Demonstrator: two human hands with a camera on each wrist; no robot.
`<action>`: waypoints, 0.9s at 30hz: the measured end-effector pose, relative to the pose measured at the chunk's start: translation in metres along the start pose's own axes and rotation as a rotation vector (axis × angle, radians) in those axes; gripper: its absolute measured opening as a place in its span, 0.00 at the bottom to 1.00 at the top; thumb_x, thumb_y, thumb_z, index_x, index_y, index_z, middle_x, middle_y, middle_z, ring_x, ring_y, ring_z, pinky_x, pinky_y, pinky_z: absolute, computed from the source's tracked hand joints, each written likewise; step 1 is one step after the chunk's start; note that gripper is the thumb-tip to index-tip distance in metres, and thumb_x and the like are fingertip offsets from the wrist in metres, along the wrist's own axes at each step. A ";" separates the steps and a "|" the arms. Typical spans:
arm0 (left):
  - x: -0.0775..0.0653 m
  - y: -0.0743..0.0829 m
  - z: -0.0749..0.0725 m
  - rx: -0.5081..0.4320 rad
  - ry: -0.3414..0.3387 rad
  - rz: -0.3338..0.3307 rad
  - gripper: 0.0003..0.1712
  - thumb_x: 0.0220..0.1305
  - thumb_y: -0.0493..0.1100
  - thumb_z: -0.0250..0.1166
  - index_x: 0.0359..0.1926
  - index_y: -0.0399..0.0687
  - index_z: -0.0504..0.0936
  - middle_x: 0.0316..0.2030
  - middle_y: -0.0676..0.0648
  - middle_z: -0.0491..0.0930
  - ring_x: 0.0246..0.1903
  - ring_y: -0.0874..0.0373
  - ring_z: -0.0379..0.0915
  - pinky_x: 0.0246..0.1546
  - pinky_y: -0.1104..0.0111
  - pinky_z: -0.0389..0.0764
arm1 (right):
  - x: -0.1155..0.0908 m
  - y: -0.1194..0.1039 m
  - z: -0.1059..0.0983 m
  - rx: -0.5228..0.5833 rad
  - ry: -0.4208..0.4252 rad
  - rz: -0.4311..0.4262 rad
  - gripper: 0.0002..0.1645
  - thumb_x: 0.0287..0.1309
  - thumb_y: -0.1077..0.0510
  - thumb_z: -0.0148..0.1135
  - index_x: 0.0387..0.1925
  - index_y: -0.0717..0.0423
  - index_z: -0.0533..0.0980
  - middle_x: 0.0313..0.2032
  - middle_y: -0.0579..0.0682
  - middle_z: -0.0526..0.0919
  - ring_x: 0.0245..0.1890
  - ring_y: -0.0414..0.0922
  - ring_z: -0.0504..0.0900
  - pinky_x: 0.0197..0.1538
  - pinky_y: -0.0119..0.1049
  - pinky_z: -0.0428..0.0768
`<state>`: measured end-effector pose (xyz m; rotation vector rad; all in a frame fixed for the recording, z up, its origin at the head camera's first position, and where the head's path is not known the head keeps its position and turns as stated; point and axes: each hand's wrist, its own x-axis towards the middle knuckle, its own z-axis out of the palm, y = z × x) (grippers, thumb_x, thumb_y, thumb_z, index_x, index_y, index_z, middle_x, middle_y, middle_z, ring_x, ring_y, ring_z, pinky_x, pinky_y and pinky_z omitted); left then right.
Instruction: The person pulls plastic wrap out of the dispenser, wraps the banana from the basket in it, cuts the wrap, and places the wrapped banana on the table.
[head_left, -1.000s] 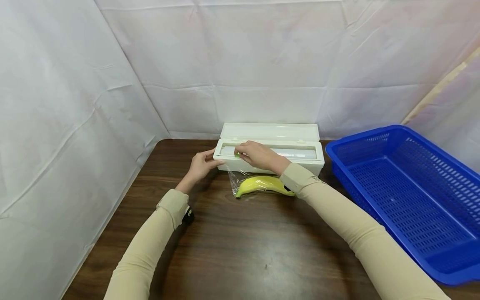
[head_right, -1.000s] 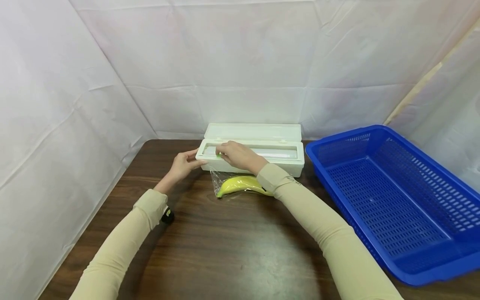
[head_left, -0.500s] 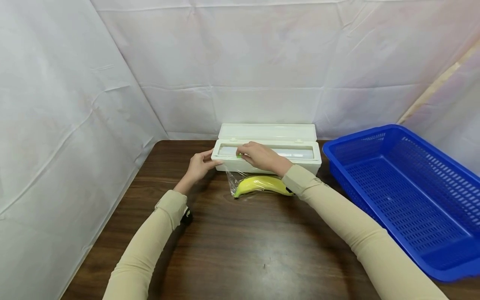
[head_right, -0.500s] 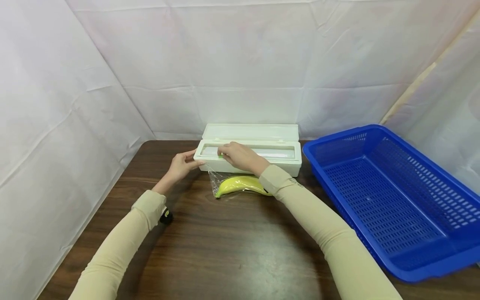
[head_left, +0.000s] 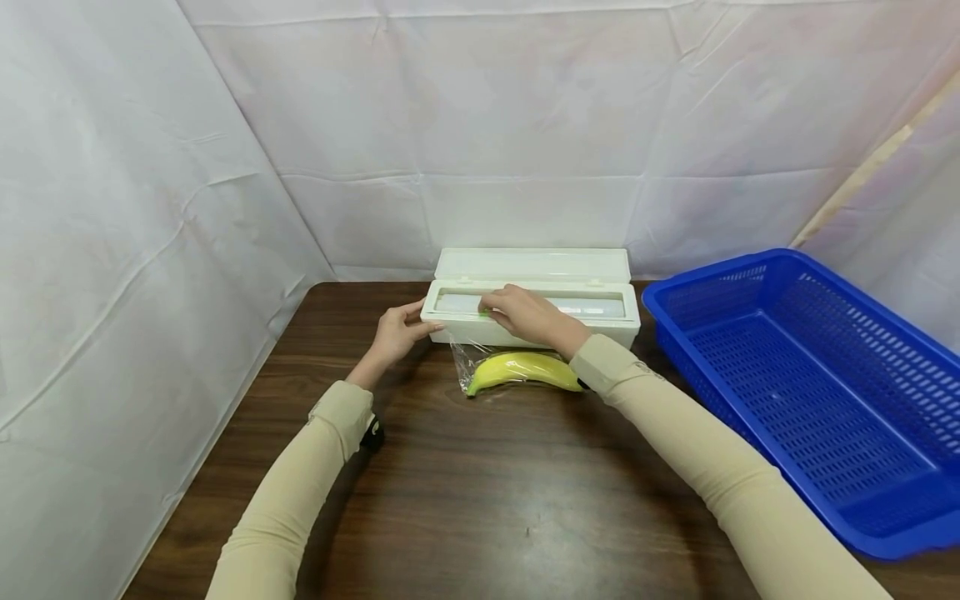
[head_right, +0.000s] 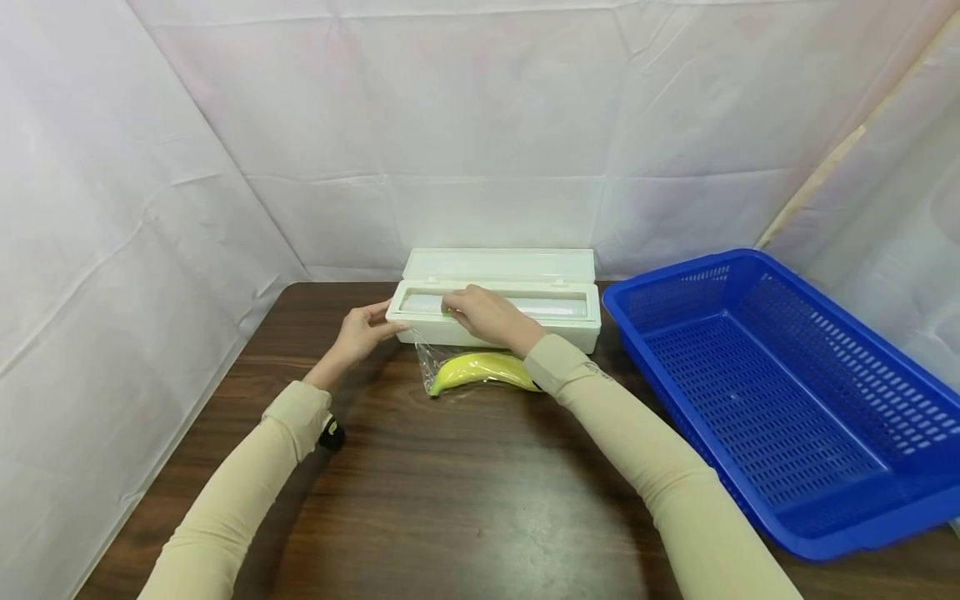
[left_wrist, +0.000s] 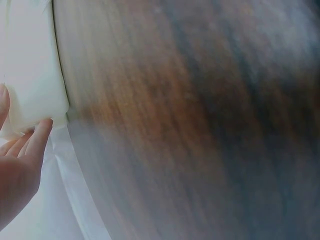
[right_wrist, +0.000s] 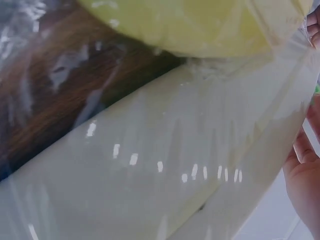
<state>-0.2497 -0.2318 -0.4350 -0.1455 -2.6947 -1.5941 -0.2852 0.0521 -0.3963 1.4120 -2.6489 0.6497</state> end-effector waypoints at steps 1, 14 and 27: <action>0.000 0.000 0.000 0.004 0.001 -0.001 0.40 0.68 0.43 0.76 0.76 0.46 0.71 0.68 0.37 0.78 0.62 0.42 0.80 0.57 0.53 0.85 | 0.000 0.000 0.000 0.003 0.003 -0.002 0.12 0.79 0.63 0.56 0.54 0.56 0.83 0.54 0.53 0.88 0.56 0.54 0.83 0.63 0.48 0.80; 0.000 -0.003 -0.001 0.007 0.000 -0.007 0.39 0.68 0.44 0.75 0.76 0.47 0.72 0.67 0.38 0.79 0.61 0.43 0.81 0.55 0.54 0.86 | -0.007 0.002 -0.001 0.008 0.024 0.010 0.12 0.78 0.64 0.57 0.54 0.56 0.83 0.54 0.53 0.89 0.55 0.54 0.83 0.61 0.48 0.81; 0.003 0.000 0.001 0.014 0.003 -0.007 0.39 0.67 0.45 0.76 0.76 0.46 0.72 0.66 0.37 0.79 0.61 0.42 0.81 0.56 0.53 0.85 | -0.017 0.007 -0.003 0.008 0.058 0.009 0.11 0.78 0.64 0.58 0.53 0.57 0.84 0.55 0.53 0.89 0.53 0.54 0.84 0.60 0.47 0.81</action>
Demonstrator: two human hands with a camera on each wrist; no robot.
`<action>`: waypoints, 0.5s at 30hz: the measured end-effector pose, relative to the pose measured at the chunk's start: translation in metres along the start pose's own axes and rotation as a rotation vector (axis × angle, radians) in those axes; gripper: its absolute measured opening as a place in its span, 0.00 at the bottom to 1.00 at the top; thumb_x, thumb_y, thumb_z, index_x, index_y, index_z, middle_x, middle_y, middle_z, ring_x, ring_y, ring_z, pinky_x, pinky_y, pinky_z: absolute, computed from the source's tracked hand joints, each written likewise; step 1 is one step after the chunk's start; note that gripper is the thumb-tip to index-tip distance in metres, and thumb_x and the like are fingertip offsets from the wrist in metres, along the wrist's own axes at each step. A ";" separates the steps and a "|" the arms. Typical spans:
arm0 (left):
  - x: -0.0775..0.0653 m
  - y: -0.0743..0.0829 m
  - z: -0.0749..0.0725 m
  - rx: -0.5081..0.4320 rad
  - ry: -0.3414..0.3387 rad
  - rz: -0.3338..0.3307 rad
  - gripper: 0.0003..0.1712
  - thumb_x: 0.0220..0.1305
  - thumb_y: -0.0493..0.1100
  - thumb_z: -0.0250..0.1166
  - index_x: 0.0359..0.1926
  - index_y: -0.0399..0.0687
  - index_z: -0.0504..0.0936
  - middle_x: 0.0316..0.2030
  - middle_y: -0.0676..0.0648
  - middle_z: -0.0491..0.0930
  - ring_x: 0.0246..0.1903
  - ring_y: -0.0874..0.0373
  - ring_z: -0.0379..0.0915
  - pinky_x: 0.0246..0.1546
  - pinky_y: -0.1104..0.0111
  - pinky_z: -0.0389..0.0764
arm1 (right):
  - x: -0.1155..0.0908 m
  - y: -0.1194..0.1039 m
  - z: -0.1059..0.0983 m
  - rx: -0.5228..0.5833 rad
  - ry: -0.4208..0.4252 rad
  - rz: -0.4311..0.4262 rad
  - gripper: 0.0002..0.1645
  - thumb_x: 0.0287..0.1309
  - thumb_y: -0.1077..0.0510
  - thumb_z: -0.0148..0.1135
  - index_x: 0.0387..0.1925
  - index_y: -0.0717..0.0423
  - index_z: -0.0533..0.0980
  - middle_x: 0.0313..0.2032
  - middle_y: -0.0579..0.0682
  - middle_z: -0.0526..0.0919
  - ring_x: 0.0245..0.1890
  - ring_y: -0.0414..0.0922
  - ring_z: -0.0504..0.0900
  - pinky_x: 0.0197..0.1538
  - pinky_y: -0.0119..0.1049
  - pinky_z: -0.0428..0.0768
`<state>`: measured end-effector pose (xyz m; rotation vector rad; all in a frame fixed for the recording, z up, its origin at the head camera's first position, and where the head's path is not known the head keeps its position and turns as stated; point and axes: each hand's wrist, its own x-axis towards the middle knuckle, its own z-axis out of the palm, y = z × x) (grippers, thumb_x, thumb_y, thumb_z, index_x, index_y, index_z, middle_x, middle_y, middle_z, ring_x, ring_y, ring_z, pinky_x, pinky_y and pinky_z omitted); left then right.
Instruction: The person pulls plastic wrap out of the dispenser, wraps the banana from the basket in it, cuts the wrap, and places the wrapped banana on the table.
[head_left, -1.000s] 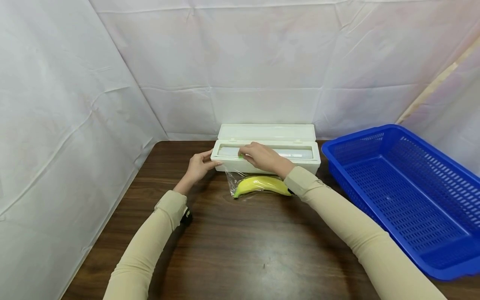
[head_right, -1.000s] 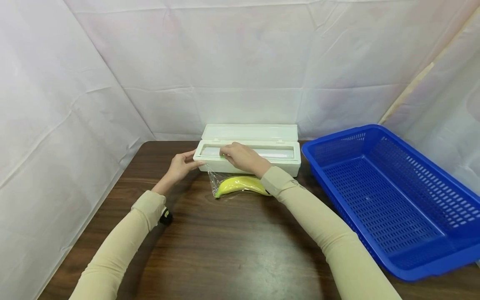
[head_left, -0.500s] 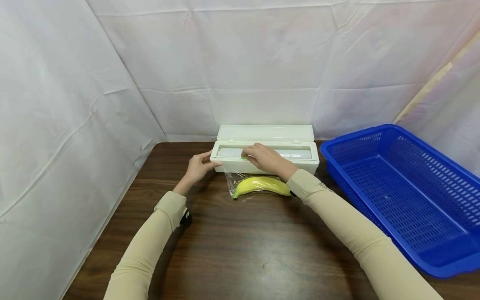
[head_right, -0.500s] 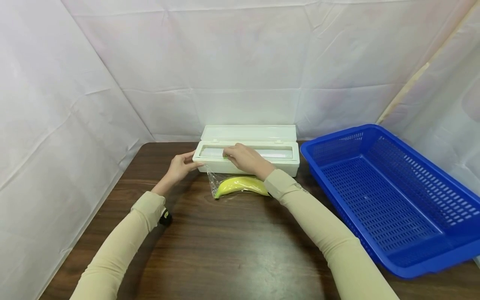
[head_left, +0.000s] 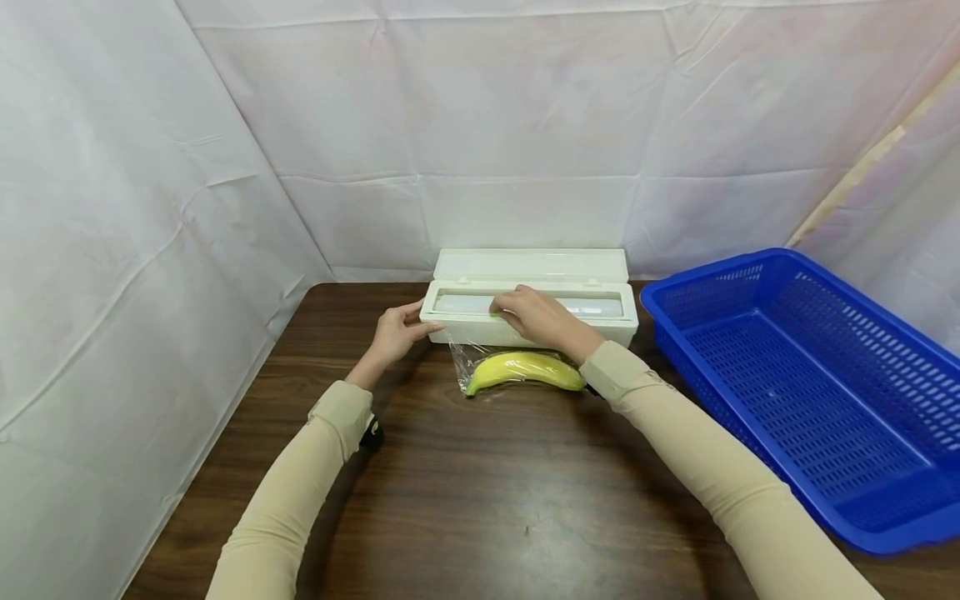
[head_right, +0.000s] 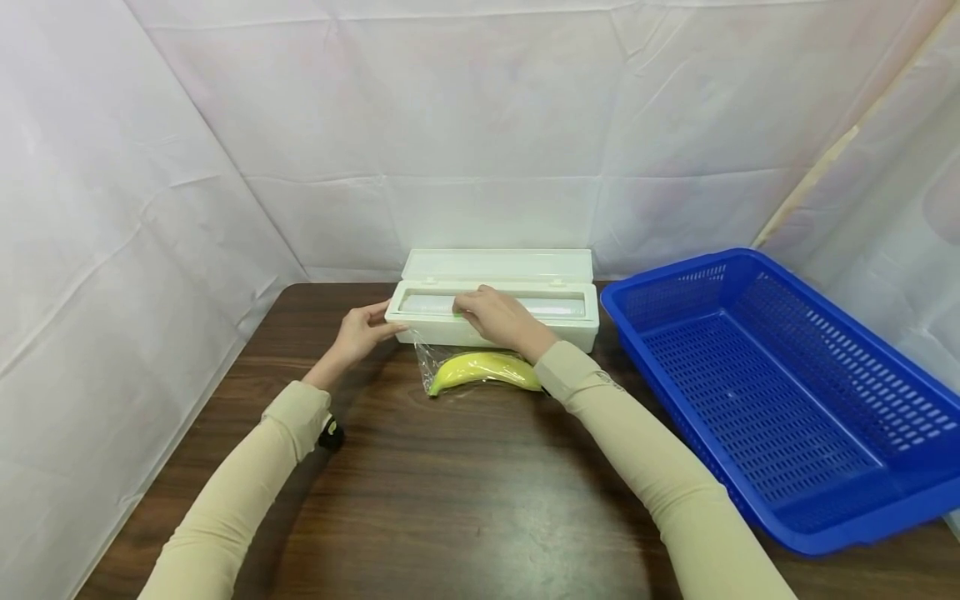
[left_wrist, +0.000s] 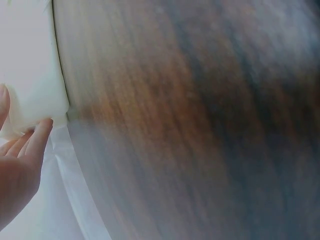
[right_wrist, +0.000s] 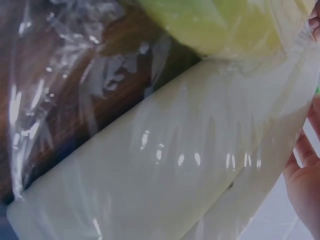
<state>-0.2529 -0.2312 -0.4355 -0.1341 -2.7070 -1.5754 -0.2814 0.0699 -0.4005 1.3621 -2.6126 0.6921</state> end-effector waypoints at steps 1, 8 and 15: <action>0.000 0.000 0.000 -0.003 0.000 0.000 0.39 0.67 0.45 0.76 0.76 0.46 0.72 0.66 0.37 0.79 0.62 0.42 0.81 0.57 0.53 0.85 | -0.001 0.001 0.000 -0.001 0.003 0.002 0.11 0.78 0.64 0.58 0.53 0.57 0.84 0.55 0.53 0.89 0.53 0.53 0.84 0.59 0.47 0.81; 0.001 -0.001 0.000 0.010 -0.004 -0.001 0.40 0.68 0.45 0.76 0.77 0.47 0.71 0.68 0.38 0.78 0.63 0.43 0.79 0.57 0.53 0.85 | -0.006 0.002 -0.002 -0.007 0.008 0.026 0.11 0.78 0.63 0.58 0.53 0.57 0.84 0.55 0.53 0.89 0.53 0.53 0.84 0.60 0.47 0.81; 0.003 -0.005 -0.002 0.009 -0.002 0.000 0.40 0.67 0.46 0.76 0.76 0.48 0.72 0.68 0.38 0.79 0.62 0.43 0.81 0.56 0.53 0.86 | -0.013 0.005 -0.002 -0.021 0.047 0.028 0.10 0.77 0.63 0.59 0.51 0.56 0.84 0.54 0.52 0.89 0.52 0.54 0.85 0.59 0.48 0.82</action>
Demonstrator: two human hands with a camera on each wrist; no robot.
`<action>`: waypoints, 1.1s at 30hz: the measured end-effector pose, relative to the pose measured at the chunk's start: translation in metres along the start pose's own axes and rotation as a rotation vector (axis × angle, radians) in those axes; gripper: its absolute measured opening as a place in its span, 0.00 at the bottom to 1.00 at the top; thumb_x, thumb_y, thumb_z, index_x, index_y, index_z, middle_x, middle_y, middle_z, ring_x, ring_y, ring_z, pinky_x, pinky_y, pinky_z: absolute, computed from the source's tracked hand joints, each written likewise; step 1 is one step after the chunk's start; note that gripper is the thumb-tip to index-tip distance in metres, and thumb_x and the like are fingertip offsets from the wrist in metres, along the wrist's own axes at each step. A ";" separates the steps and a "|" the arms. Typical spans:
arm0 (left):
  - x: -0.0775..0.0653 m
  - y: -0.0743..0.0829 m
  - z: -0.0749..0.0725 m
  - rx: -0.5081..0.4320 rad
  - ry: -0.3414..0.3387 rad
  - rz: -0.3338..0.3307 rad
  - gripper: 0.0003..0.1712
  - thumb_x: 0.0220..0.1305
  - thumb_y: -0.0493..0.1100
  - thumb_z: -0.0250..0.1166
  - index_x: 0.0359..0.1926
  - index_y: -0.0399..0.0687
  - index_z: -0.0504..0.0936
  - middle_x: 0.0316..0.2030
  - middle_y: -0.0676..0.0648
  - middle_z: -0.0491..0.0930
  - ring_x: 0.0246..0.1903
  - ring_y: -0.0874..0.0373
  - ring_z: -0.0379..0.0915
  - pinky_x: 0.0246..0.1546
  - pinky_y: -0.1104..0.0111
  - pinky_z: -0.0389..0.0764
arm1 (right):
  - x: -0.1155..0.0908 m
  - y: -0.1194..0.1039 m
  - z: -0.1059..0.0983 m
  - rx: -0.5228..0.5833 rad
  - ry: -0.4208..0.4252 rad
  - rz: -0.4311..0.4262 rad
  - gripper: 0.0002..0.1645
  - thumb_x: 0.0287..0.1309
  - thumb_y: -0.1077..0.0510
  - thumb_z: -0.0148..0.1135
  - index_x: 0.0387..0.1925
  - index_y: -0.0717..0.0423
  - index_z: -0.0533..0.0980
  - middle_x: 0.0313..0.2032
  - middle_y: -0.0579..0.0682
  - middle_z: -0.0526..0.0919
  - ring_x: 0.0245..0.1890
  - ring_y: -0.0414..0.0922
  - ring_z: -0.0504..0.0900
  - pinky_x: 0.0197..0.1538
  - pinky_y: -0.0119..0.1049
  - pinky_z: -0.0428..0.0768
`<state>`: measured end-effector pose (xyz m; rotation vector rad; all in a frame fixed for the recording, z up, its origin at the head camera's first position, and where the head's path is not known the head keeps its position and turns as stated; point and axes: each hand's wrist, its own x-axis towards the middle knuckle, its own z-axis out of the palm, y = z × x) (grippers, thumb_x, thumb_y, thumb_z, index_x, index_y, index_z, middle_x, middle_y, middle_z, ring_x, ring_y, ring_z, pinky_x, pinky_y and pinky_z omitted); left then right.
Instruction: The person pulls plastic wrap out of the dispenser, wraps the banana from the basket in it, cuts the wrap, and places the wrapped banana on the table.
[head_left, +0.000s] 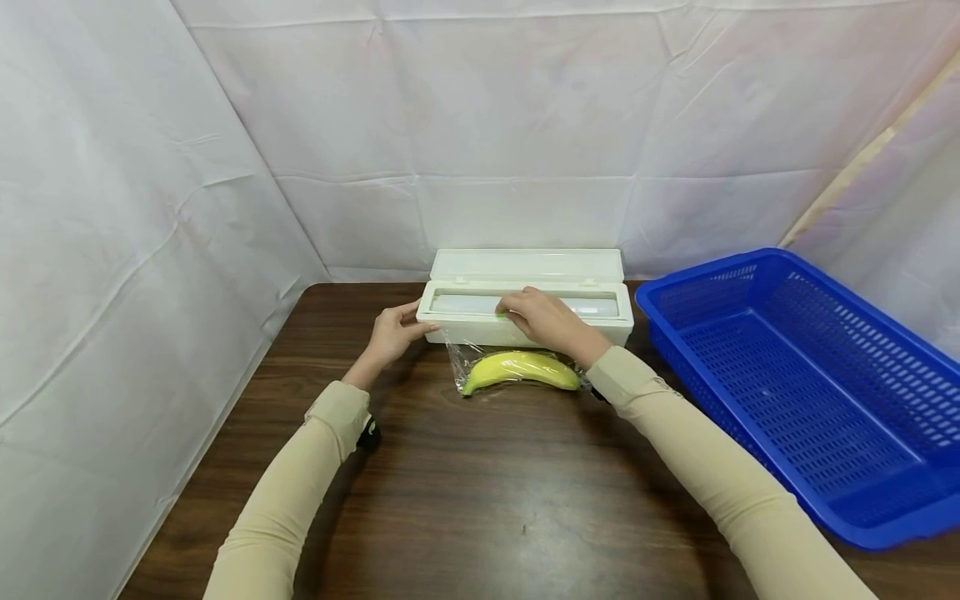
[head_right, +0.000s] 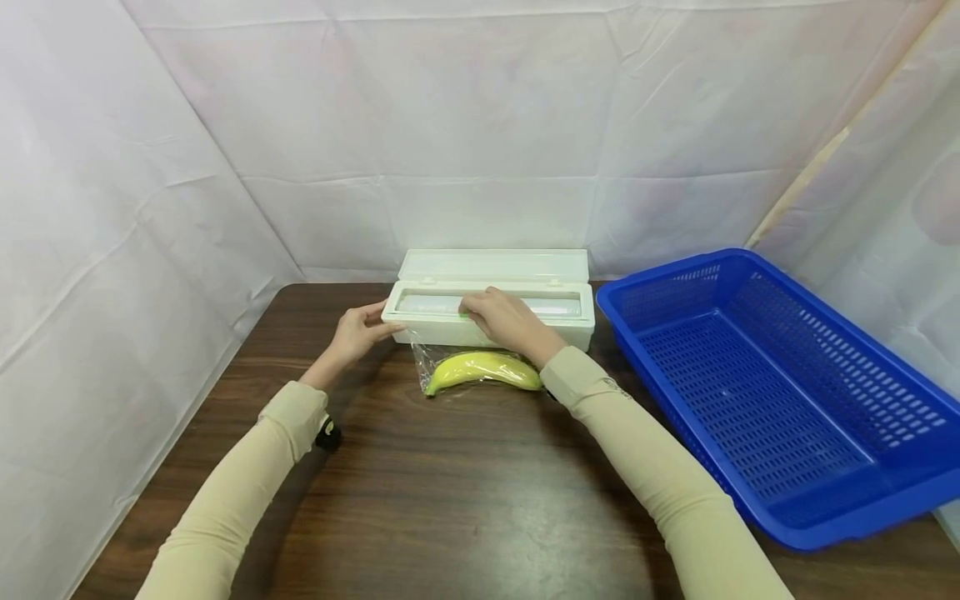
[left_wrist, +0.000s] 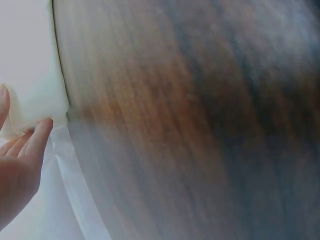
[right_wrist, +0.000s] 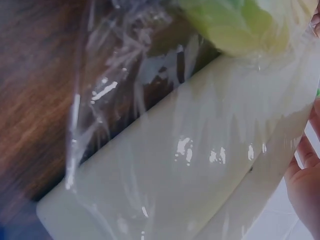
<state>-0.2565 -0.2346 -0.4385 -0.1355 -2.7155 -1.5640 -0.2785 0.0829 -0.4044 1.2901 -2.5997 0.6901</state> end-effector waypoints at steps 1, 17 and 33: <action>0.000 0.000 0.000 -0.003 0.000 -0.001 0.40 0.67 0.46 0.76 0.76 0.48 0.72 0.67 0.38 0.79 0.61 0.43 0.81 0.55 0.53 0.86 | -0.001 0.000 0.000 0.001 0.005 -0.002 0.10 0.77 0.63 0.59 0.51 0.56 0.84 0.54 0.52 0.89 0.52 0.54 0.85 0.58 0.48 0.83; 0.003 0.000 0.003 0.000 0.003 0.006 0.39 0.67 0.45 0.77 0.75 0.48 0.73 0.65 0.38 0.81 0.58 0.43 0.83 0.53 0.56 0.87 | -0.009 0.007 0.000 0.007 0.049 -0.014 0.10 0.75 0.64 0.60 0.51 0.57 0.84 0.52 0.55 0.90 0.51 0.55 0.86 0.60 0.50 0.82; 0.002 0.001 0.003 0.020 0.002 -0.005 0.39 0.67 0.46 0.76 0.76 0.49 0.72 0.66 0.38 0.80 0.61 0.44 0.81 0.54 0.54 0.87 | -0.014 0.012 0.000 0.012 0.079 -0.057 0.09 0.75 0.66 0.60 0.50 0.60 0.84 0.50 0.56 0.90 0.49 0.56 0.87 0.61 0.51 0.82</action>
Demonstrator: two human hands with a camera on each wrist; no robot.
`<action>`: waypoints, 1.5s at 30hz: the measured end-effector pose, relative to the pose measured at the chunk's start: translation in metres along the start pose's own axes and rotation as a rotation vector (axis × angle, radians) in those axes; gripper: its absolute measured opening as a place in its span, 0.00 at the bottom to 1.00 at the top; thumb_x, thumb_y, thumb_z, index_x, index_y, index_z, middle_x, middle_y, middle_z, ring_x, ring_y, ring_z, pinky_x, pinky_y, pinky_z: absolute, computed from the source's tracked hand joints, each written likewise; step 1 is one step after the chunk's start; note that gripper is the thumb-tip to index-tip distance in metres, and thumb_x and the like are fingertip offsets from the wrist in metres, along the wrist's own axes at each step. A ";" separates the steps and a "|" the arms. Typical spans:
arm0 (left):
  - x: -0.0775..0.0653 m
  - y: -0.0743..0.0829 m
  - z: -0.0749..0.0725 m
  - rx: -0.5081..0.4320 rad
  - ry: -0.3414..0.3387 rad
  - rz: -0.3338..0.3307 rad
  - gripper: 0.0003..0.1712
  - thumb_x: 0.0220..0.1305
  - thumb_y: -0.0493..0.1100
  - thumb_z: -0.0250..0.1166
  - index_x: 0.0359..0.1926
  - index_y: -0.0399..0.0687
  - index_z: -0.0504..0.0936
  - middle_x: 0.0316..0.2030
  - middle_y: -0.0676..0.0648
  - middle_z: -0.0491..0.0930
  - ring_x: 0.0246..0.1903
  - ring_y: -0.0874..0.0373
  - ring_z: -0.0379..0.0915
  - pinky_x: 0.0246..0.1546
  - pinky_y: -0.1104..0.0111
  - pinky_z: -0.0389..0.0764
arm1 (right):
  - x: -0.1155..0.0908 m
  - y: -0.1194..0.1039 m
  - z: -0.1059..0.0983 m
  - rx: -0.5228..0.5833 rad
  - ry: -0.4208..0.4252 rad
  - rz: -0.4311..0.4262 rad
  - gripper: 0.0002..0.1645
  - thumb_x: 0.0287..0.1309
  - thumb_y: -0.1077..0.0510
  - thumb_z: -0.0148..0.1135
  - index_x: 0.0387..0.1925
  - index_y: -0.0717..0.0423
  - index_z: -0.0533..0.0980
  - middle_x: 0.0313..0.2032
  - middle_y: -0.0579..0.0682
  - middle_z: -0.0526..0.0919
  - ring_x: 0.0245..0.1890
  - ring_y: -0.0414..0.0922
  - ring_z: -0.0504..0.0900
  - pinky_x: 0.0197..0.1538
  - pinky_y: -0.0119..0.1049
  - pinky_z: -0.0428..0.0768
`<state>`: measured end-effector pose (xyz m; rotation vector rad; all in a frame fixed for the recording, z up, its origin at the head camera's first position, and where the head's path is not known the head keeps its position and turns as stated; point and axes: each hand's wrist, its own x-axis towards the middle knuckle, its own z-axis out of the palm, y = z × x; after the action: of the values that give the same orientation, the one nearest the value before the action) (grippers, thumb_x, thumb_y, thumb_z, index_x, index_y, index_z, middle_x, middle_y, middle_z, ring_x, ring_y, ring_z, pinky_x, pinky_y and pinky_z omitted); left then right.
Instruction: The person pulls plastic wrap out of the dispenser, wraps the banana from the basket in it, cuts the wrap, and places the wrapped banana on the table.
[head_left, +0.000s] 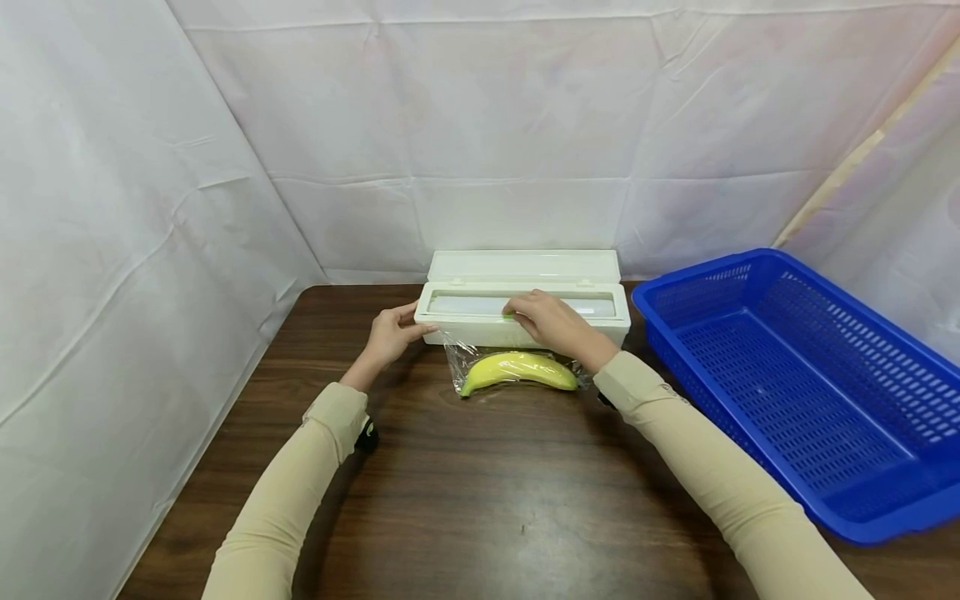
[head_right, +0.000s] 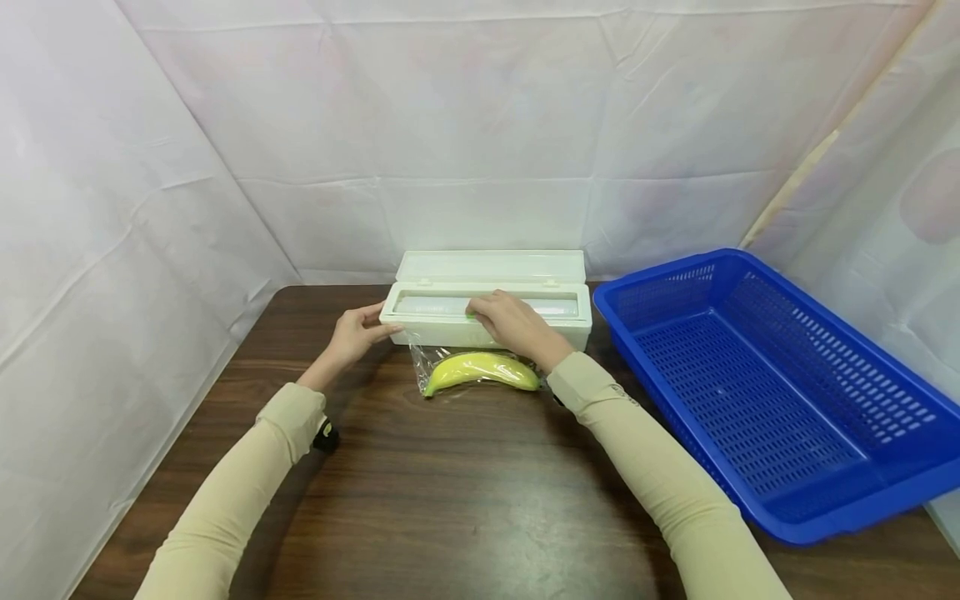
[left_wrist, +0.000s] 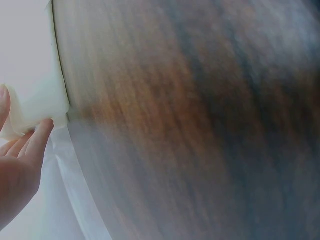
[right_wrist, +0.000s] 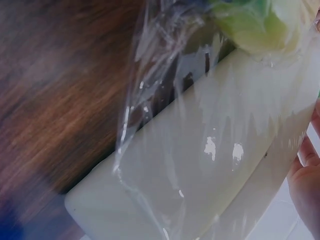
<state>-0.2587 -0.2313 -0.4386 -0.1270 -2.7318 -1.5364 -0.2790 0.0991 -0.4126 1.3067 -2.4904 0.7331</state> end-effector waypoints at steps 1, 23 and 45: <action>0.000 0.000 0.000 -0.001 0.000 0.001 0.39 0.67 0.46 0.76 0.76 0.49 0.72 0.65 0.38 0.80 0.61 0.44 0.81 0.54 0.54 0.87 | 0.000 0.000 0.000 -0.002 0.003 -0.001 0.09 0.75 0.66 0.60 0.50 0.60 0.84 0.50 0.56 0.90 0.49 0.55 0.87 0.60 0.51 0.82; 0.002 0.003 0.001 0.004 0.000 0.009 0.40 0.67 0.46 0.76 0.76 0.47 0.72 0.66 0.36 0.80 0.62 0.42 0.80 0.54 0.54 0.87 | -0.010 0.001 -0.004 -0.012 0.017 0.029 0.10 0.78 0.65 0.57 0.51 0.59 0.84 0.49 0.57 0.89 0.50 0.56 0.87 0.59 0.51 0.82; 0.003 0.004 0.000 0.014 -0.004 0.017 0.40 0.67 0.47 0.76 0.76 0.47 0.71 0.68 0.37 0.77 0.66 0.42 0.77 0.57 0.52 0.85 | -0.033 0.007 -0.015 -0.067 0.026 0.121 0.11 0.77 0.68 0.56 0.52 0.58 0.83 0.51 0.57 0.88 0.55 0.56 0.85 0.60 0.51 0.83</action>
<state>-0.2611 -0.2290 -0.4356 -0.1534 -2.7362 -1.5144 -0.2658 0.1332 -0.4162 1.1248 -2.5678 0.6811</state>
